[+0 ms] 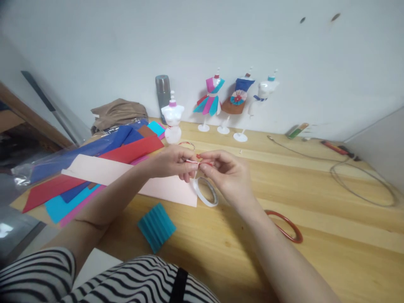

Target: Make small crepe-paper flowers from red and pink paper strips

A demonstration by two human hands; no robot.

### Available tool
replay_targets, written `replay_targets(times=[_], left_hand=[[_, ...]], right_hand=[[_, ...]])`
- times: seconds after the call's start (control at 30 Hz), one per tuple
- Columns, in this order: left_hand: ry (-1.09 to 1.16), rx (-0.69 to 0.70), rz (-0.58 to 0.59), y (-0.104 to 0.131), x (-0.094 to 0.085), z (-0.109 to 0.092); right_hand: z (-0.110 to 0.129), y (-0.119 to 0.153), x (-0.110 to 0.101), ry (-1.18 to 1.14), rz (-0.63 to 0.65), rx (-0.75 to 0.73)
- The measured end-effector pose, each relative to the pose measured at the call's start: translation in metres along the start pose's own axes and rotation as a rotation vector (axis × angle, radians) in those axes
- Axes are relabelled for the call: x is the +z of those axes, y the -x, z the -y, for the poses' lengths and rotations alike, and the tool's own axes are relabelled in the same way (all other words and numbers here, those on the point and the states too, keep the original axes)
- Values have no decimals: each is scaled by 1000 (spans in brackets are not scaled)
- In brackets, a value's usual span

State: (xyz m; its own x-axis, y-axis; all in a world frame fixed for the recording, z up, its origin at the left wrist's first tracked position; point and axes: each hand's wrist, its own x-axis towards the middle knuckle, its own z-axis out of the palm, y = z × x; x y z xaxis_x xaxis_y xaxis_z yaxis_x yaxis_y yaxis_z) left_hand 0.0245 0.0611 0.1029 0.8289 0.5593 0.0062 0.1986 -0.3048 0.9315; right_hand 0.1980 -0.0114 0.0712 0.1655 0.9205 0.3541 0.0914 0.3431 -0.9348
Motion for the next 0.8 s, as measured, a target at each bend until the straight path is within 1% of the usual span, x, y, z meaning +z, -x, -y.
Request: replay_targets(times=[0.07, 0.2, 0.4, 0.57, 0.67, 0.8], left_hand=[[37, -10, 28, 1, -2, -3], [47, -24, 28, 1, -5, -5], [40, -55, -77, 1, -6, -3], [23, -68, -94, 2, -5, -4], [75, -88, -54, 2, -9, -4], [208, -29, 57, 3, -16, -3]], right_hand=[[0, 0, 0, -9, 0, 1], [-6, -1, -2, -29, 10, -2], [-14, -1, -2, -63, -32, 27], [-14, 0, 4, -117, -45, 81], [-10, 0, 5, -146, 17, 100], [-1, 2, 5, -166, 110, 70]])
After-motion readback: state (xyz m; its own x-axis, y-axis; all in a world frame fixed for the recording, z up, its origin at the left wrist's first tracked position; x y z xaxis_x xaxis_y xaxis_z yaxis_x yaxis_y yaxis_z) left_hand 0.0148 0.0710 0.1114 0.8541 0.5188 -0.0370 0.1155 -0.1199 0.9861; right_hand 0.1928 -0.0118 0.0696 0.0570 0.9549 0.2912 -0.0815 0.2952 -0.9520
